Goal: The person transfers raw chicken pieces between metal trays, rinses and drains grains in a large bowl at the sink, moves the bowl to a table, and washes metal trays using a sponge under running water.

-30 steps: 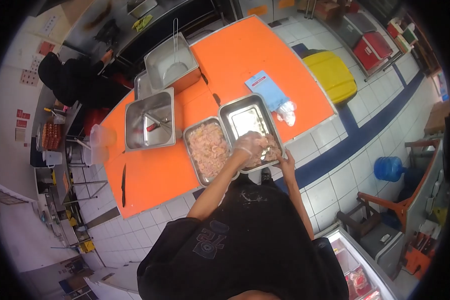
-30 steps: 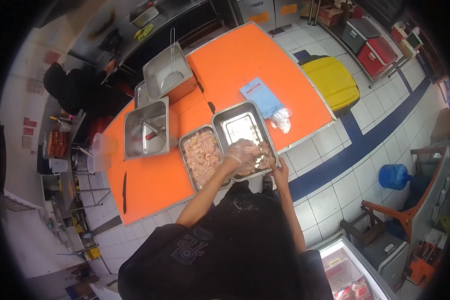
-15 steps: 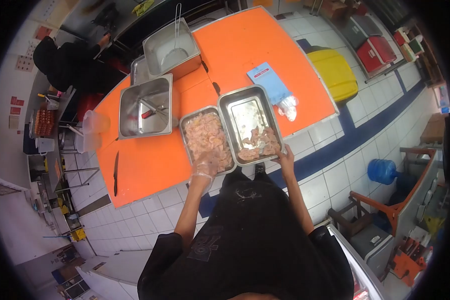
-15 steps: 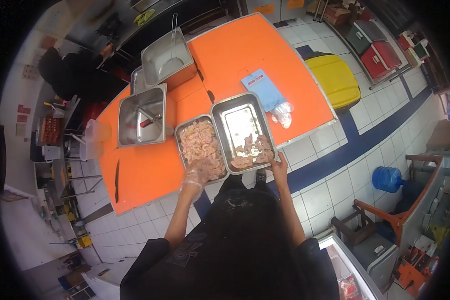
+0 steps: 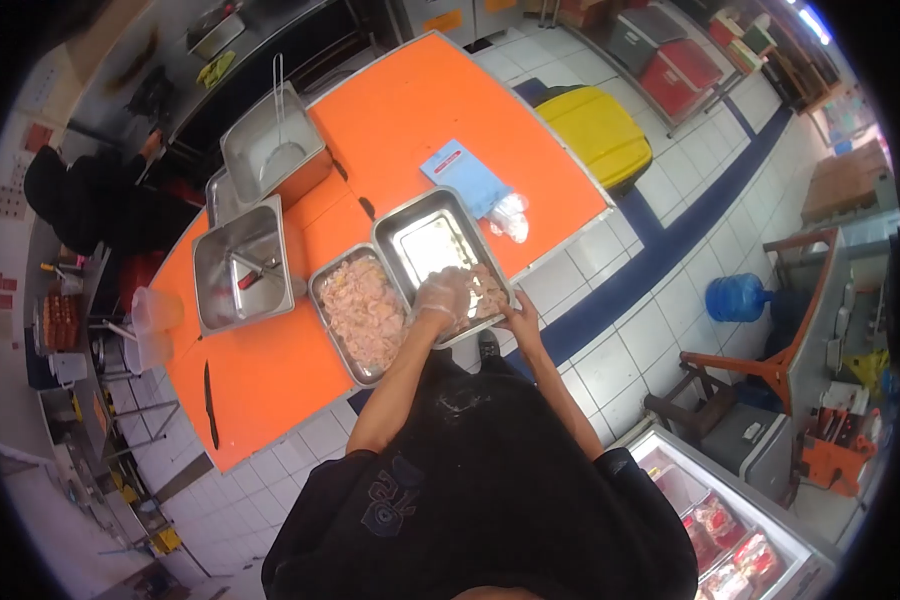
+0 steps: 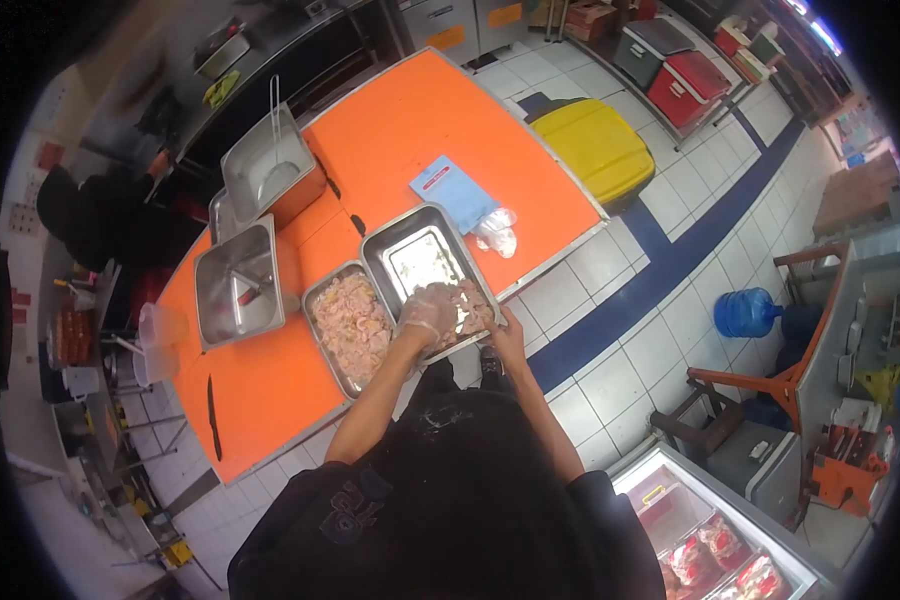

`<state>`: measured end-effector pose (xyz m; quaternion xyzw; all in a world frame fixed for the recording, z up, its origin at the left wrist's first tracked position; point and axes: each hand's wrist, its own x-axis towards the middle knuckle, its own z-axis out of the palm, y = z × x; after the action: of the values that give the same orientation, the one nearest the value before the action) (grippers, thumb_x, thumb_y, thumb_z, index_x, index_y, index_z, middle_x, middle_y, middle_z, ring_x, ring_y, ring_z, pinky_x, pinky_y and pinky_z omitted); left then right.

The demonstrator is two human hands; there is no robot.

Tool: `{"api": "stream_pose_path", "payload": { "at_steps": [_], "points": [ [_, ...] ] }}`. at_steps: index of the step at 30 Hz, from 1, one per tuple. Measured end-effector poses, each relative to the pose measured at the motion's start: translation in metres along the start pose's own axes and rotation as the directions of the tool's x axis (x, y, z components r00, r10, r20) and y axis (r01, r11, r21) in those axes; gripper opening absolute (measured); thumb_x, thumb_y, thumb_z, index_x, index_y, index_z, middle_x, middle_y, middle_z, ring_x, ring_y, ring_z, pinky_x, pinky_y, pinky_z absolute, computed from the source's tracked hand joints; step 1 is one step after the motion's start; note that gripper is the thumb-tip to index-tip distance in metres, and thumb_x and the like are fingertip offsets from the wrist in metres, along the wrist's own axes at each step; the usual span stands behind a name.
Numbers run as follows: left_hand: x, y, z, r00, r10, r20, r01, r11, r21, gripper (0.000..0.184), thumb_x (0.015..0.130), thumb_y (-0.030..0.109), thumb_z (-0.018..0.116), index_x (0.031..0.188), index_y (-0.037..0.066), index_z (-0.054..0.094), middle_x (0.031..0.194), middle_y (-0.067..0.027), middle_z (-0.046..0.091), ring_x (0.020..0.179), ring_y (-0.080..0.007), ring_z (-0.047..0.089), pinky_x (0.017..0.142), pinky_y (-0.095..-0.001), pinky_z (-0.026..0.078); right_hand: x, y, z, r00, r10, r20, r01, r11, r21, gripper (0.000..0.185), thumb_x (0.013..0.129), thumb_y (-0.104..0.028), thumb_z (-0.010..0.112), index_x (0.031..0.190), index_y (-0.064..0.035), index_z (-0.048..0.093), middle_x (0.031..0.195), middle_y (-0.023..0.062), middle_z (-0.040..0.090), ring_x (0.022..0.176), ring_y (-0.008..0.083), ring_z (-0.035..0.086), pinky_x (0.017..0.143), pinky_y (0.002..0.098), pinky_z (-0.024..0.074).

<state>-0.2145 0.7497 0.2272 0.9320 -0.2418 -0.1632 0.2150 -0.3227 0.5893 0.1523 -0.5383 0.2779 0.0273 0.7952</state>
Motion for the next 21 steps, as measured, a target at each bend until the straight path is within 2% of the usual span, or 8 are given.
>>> {"api": "stream_pose_path", "payload": {
  "at_steps": [1, 4, 8, 10, 14, 16, 19, 21],
  "points": [
    [0.007, 0.004, 0.002, 0.969, -0.058, 0.240, 0.017, 0.986, 0.169, 0.040, 0.088, 0.031, 0.051, 0.118, 0.005, 0.063, 0.117, -0.0218, 0.061, 0.108, -0.0376, 0.058, 0.094, -0.0430, 0.046, -0.001, 0.000, 0.003, 0.999, 0.021, -0.039, -0.019, 0.998, 0.058, 0.048, 0.090, -0.008, 0.061, 0.134, 0.0018, 0.045, 0.099, 0.0178, 0.067, 0.077, 0.0187, 0.067, 0.061, 0.0278, 0.0558],
    [-0.012, 0.018, -0.014, 0.865, -0.157, 0.477, 0.077, 0.980, 0.183, 0.035, 0.089, 0.026, 0.052, 0.116, 0.006, 0.061, 0.117, -0.0205, 0.060, 0.109, -0.0372, 0.057, 0.095, -0.0426, 0.045, -0.002, -0.005, 0.003, 0.998, 0.060, -0.027, -0.061, 0.998, -0.011, 0.037, 0.091, -0.012, 0.059, 0.125, -0.0001, 0.051, 0.104, 0.0164, 0.065, 0.090, 0.0233, 0.067, 0.073, 0.0338, 0.0598],
    [-0.020, 0.008, -0.002, 0.861, -0.121, 0.493, 0.030, 0.982, 0.188, 0.049, 0.087, 0.040, 0.052, 0.119, 0.003, 0.059, 0.117, -0.0242, 0.060, 0.113, -0.0366, 0.057, 0.095, -0.0427, 0.046, -0.005, -0.003, 0.007, 0.996, 0.032, -0.081, -0.036, 0.998, -0.044, 0.040, 0.091, -0.015, 0.061, 0.128, -0.0043, 0.052, 0.103, 0.0135, 0.066, 0.086, 0.0196, 0.067, 0.068, 0.0306, 0.0585],
    [-0.016, 0.019, 0.023, 0.888, -0.426, 0.171, 0.447, 0.889, -0.104, 0.049, 0.086, 0.038, 0.054, 0.123, 0.006, 0.056, 0.116, -0.0240, 0.060, 0.110, -0.0386, 0.057, 0.096, -0.0426, 0.045, -0.010, -0.010, 0.008, 0.998, 0.045, -0.049, -0.046, 0.999, -0.013, 0.040, 0.092, -0.017, 0.060, 0.129, -0.0048, 0.051, 0.103, 0.0131, 0.066, 0.086, 0.0192, 0.067, 0.068, 0.0303, 0.0582],
    [-0.005, 0.063, -0.011, 0.933, -0.353, 0.070, 0.350, 0.847, -0.401, 0.051, 0.081, 0.026, 0.060, 0.129, 0.008, 0.051, 0.132, -0.0204, 0.049, 0.120, -0.0376, 0.049, 0.100, -0.0410, 0.042, -0.012, -0.009, 0.000, 0.995, 0.056, 0.086, -0.065, 0.991, 0.113, 0.040, 0.097, -0.023, 0.057, 0.132, -0.0058, 0.049, 0.105, 0.0128, 0.065, 0.086, 0.0188, 0.067, 0.071, 0.0307, 0.0574],
    [0.015, 0.051, 0.004, 0.971, -0.218, 0.103, 0.240, 0.908, -0.345, 0.055, 0.078, 0.023, 0.062, 0.130, 0.009, 0.049, 0.137, -0.0207, 0.042, 0.123, -0.0366, 0.045, 0.101, -0.0400, 0.042, -0.013, -0.006, 0.000, 0.994, 0.049, 0.095, -0.063, 0.986, 0.153, 0.042, 0.098, -0.024, 0.056, 0.134, -0.0059, 0.047, 0.103, 0.0119, 0.065, 0.084, 0.0189, 0.067, 0.073, 0.0317, 0.0576],
    [0.030, 0.056, -0.013, 0.921, 0.009, 0.391, 0.114, 0.949, -0.292, 0.055, 0.078, 0.043, 0.063, 0.113, 0.000, 0.059, 0.110, -0.0202, 0.062, 0.105, -0.0360, 0.059, 0.090, -0.0425, 0.047, -0.015, 0.000, -0.003, 0.990, 0.035, 0.134, -0.060, 0.980, 0.188, 0.044, 0.099, -0.027, 0.053, 0.136, -0.0062, 0.045, 0.104, 0.0113, 0.065, 0.083, 0.0190, 0.067, 0.074, 0.0319, 0.0570],
    [0.041, 0.009, 0.054, 0.917, 0.010, 0.398, 0.084, 0.973, -0.216, 0.058, 0.078, 0.046, 0.063, 0.114, 0.001, 0.059, 0.113, -0.0210, 0.060, 0.108, -0.0369, 0.057, 0.092, -0.0430, 0.046, -0.014, -0.005, -0.003, 0.987, 0.012, 0.158, -0.041, 0.982, 0.182, 0.044, 0.099, -0.030, 0.052, 0.136, -0.0065, 0.045, 0.107, 0.0116, 0.064, 0.083, 0.0189, 0.067, 0.075, 0.0312, 0.0563]
  ]
}}
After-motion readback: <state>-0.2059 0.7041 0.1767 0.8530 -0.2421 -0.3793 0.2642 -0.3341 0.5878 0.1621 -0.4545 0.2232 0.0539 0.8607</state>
